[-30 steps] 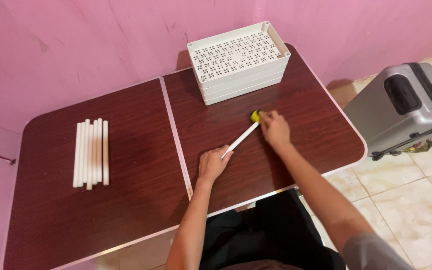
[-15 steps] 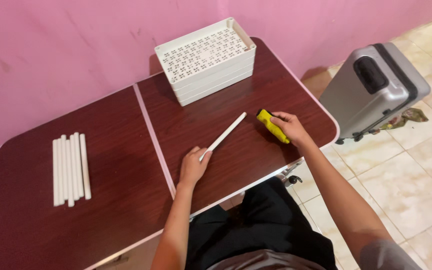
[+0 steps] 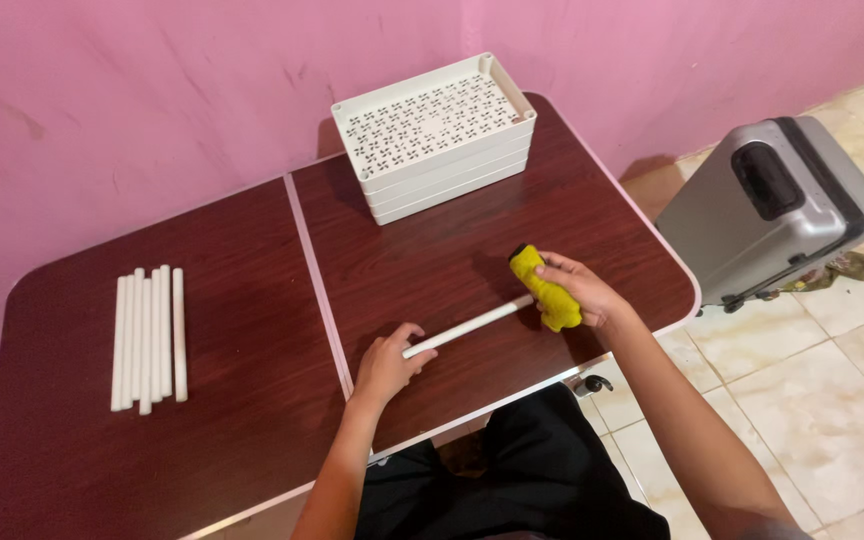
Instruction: The person sands several light-colored wooden rods one by one using a yellow sanding block on a dark brown table. The person holds each rod with the left hand and rubs the sanding block along its length with the right hand, then places the rod back with the others.
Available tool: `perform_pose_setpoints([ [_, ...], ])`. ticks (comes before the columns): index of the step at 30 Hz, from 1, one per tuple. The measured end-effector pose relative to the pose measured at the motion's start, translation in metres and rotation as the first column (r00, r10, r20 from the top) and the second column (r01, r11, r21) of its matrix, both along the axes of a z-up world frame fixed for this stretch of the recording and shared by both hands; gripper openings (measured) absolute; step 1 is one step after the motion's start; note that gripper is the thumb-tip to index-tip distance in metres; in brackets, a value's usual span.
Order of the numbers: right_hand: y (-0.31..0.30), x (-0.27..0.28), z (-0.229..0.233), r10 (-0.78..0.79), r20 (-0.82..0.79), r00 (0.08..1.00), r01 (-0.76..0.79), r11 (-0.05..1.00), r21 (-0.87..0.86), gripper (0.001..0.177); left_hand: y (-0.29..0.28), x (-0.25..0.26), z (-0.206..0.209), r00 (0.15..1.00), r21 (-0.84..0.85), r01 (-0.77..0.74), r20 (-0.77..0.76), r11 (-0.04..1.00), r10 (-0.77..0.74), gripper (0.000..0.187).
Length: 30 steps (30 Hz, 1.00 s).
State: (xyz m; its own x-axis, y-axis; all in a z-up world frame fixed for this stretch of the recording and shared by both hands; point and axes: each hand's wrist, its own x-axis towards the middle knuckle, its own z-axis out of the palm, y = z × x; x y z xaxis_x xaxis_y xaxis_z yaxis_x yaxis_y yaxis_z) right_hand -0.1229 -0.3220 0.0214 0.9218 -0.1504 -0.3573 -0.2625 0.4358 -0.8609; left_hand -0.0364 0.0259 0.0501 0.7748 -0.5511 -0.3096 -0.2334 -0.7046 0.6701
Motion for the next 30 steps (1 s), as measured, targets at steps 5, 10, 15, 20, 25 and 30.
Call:
perform_pose_setpoints([
  [5, 0.019, 0.013, -0.016, 0.011, 0.021, 1.000, -0.001, 0.905, -0.425, 0.043, 0.008, 0.001, -0.018, 0.960, -0.200, 0.030, 0.277, 0.979, 0.027, 0.028],
  [10, 0.043, 0.032, -0.017, 0.029, 0.214, 0.977, 0.175, 0.469, -0.865, 0.047, 0.005, 0.010, -0.036, 0.912, -0.209, -0.052, 0.389, 0.976, 0.132, 0.029],
  [15, 0.109, 0.054, -0.012, 0.045, 0.302, 0.952, 0.280, 0.270, -0.921, 0.041, -0.003, 0.019, -0.039, 0.903, -0.183, -0.029, 0.418, 0.983, 0.104, 0.030],
  [20, 0.179, 0.047, -0.013, 0.198, 0.399, 0.895, 0.339, 0.277, -0.899, 0.038, 0.003, 0.021, -0.040, 0.872, -0.241, 0.031, 0.481, 0.970, 0.092, 0.026],
  [25, 0.151, 0.051, -0.015, 0.344, 0.312, 0.886, 0.276, 0.152, -0.949, 0.032, 0.009, 0.015, -0.050, 0.837, -0.218, 0.061, 0.543, 0.974, 0.069, 0.028],
  [30, 0.083, 0.083, -0.017, 0.180, 0.232, 0.956, 0.247, -0.060, -0.967, 0.033, 0.007, 0.014, -0.055, 0.861, -0.212, 0.058, 0.505, 0.975, 0.059, 0.030],
])
